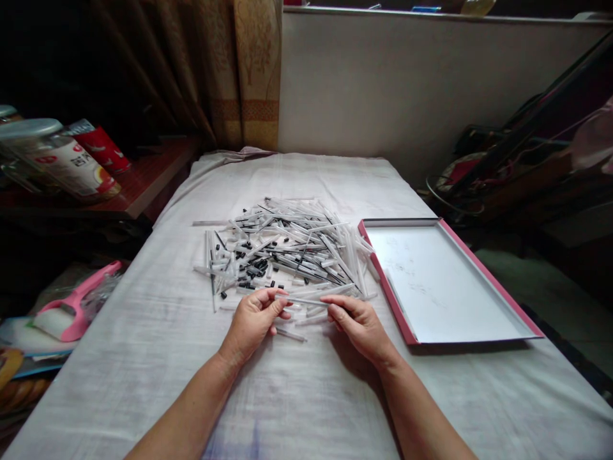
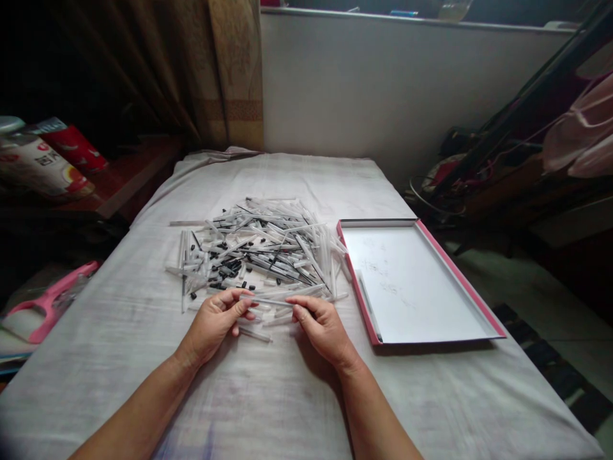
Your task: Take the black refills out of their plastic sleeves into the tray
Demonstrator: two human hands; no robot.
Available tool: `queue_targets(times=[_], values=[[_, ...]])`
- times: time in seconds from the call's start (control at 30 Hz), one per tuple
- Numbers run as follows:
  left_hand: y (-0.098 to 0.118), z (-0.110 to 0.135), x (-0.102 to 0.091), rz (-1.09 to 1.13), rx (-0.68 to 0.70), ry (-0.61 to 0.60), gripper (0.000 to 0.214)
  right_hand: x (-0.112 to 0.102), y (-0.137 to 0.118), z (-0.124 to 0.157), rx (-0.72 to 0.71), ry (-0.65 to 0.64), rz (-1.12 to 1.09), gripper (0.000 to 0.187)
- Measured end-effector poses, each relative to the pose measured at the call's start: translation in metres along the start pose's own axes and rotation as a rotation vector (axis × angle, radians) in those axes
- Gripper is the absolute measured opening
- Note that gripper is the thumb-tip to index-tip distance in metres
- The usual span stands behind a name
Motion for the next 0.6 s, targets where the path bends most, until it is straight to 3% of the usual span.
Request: queue_targets(times=[0.47,0.6], values=[[0.006,-0.006,0.003,0.021,0.024,-0.023,0.047,0.01,0.004,-0.003,0.079,-0.017,-0.102,0.028],[0.013,-0.006,-0.003,0.024,0.056,-0.012,0.064,-0.001,-0.01,-0.003,-0.037,0.127,-0.092,0.022]])
Point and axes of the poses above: each hand's wrist, its own z-axis away from the middle knuckle, its own x-axis out of the palm, y = z × x, the point moved 9 cm from there along -z, towards the middle knuckle, and after that the axes turned 4 degrees about -z, right-handed, at the moved point
